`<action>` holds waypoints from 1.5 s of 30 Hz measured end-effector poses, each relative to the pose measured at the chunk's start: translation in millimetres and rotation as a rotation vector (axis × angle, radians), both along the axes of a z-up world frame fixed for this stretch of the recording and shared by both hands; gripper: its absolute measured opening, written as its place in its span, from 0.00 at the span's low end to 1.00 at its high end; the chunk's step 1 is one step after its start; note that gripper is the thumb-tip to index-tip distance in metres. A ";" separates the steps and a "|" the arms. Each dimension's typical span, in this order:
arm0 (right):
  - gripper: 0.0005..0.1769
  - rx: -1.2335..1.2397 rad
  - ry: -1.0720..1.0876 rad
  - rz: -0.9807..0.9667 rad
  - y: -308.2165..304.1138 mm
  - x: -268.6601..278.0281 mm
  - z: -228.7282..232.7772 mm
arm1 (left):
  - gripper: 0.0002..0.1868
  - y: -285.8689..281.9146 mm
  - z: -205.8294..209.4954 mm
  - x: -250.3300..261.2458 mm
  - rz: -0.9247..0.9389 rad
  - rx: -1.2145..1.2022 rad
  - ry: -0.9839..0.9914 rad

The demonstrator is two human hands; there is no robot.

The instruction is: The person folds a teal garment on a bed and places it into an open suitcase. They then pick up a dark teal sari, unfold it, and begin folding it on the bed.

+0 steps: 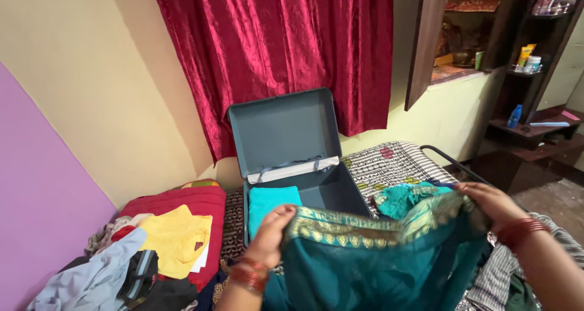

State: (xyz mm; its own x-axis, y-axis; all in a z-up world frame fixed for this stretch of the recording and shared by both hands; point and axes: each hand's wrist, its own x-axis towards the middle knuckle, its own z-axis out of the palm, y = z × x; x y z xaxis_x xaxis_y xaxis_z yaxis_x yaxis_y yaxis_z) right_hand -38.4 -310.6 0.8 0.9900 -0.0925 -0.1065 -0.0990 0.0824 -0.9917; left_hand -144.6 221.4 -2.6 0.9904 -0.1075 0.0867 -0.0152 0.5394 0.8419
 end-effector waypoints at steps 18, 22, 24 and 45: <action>0.32 -0.170 -0.037 0.593 199.3 -64.2 12.3 | 0.13 -146.0 -30.2 37.7 0.126 0.713 -0.280; 0.24 -0.266 -0.033 0.630 191.8 -48.3 8.5 | 0.11 -147.6 -3.3 25.0 0.261 0.867 -0.401; 0.22 -0.248 -0.027 0.678 188.5 -42.1 6.3 | 0.09 -145.8 7.8 18.5 0.383 0.951 -0.523; 0.11 -0.292 -0.291 0.624 173.4 -58.8 116.7 | 0.24 -112.7 0.1 31.7 0.096 1.025 -0.409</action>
